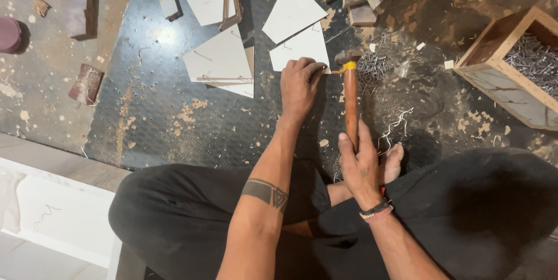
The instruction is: The person sits on the workshop floor hammering nails into small white board pieces using a claw hammer, placing each board on the floor and driving nails one at a time, then setting finished boards aside with the others.
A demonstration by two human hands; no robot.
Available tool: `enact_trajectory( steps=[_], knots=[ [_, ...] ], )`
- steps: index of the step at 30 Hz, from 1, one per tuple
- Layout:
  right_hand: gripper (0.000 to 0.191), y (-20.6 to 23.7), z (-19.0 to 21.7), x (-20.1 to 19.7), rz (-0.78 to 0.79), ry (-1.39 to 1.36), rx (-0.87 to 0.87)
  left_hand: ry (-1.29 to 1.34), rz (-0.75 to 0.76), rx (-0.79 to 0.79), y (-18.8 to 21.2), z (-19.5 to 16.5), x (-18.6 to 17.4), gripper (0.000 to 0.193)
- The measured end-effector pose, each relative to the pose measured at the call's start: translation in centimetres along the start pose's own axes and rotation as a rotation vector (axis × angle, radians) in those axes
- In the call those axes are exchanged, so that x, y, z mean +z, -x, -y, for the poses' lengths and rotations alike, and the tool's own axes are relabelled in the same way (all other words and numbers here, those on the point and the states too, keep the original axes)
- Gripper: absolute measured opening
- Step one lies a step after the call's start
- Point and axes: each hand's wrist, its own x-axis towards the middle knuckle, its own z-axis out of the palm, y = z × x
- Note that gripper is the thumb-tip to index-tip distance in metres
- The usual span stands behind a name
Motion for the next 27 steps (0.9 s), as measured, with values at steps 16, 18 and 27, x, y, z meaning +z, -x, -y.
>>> enact_trajectory(
  steps=[16, 18, 27],
  knots=[
    [0.050, -0.2, -0.7, -0.5, -0.004, 0.343, -0.202, 0.021, -0.022, -0.016, 0.2, 0.1, 0.3, 0.013],
    [0.056, 0.0, -0.7, -0.6, -0.023, 0.073, -0.015, 0.030, -0.035, -0.005, 0.2, 0.2, 0.5, 0.011],
    [0.046, 0.3, -0.6, -0.5, -0.015, 0.211, 0.000, 0.044, -0.042, -0.027, 0.3, 0.2, 0.6, 0.011]
  ],
)
